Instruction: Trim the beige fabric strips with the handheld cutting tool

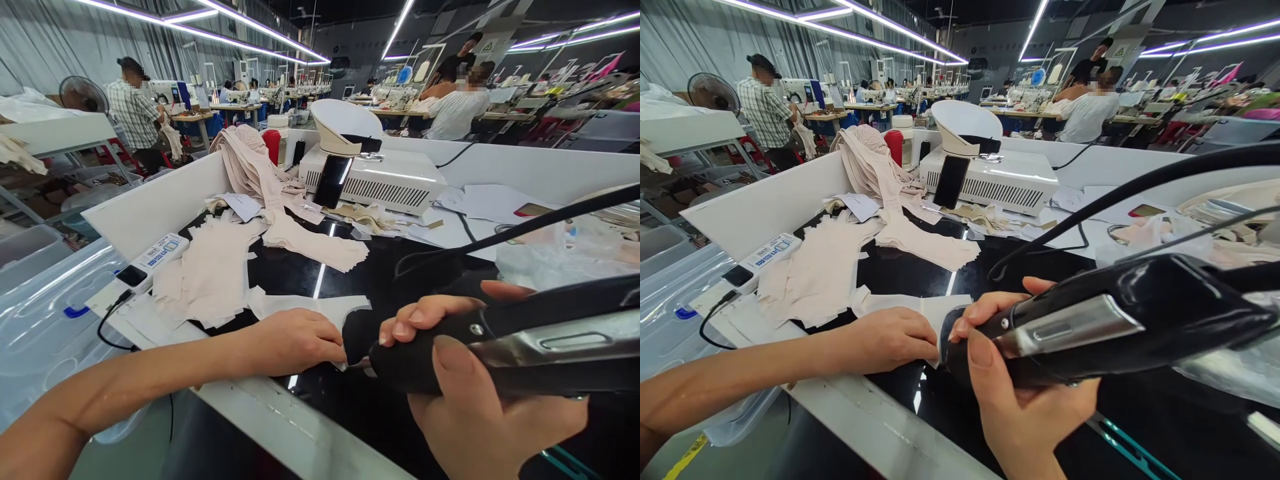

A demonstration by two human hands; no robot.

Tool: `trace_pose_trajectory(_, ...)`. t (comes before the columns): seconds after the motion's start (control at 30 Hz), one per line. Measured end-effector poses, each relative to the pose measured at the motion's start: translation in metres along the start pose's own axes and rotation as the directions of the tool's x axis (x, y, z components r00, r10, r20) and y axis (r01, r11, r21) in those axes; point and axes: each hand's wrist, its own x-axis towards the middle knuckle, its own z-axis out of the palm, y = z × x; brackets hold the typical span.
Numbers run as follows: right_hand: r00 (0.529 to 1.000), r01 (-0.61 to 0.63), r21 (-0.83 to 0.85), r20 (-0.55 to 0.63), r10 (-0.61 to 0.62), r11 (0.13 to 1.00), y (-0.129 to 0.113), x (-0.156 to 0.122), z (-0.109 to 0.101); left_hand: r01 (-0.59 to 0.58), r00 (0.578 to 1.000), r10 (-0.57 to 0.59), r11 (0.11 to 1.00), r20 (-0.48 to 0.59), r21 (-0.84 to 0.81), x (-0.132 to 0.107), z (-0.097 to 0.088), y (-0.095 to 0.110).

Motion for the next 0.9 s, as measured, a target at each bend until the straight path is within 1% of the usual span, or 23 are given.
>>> trace_pose_trajectory(0.13, 0.998, -0.055, 0.012, 0.031, 0.055, 0.998, -0.007, 0.004, -0.004, -0.054, 0.998, 0.054, 0.999, -0.034, 0.003, -0.004, -0.002, -0.003)
trace_pose_trajectory(0.23, 0.994, -0.089, -0.006, 0.064, 0.089, 0.996, -0.012, 0.006, -0.007, -0.072, 0.997, 0.073, 0.997, -0.023, 0.015, -0.006, -0.003, -0.005)
trace_pose_trajectory(0.43, 0.995, -0.087, 0.01, 0.044, 0.087, 0.996, -0.011, 0.003, -0.007, -0.07, 0.998, 0.07, 0.997, 0.001, 0.025, -0.007, -0.001, -0.006)
trace_pose_trajectory(0.57, 0.999, -0.038, 0.027, 0.003, 0.038, 0.999, -0.005, 0.0, -0.003, -0.095, 0.995, 0.095, 0.995, 0.005, 0.041, -0.009, 0.0, -0.006)
trace_pose_trajectory(0.67, 1.0, -0.021, 0.007, 0.003, 0.021, 1.0, -0.002, 0.0, 0.0, -0.09, 0.996, 0.089, 0.995, 0.013, 0.033, -0.009, 0.0, -0.006)
trace_pose_trajectory(0.9, 1.0, -0.01, -0.014, -0.009, 0.01, 1.0, -0.001, 0.002, 0.001, -0.091, 0.996, 0.091, 0.996, -0.007, 0.026, -0.012, 0.0, -0.005)
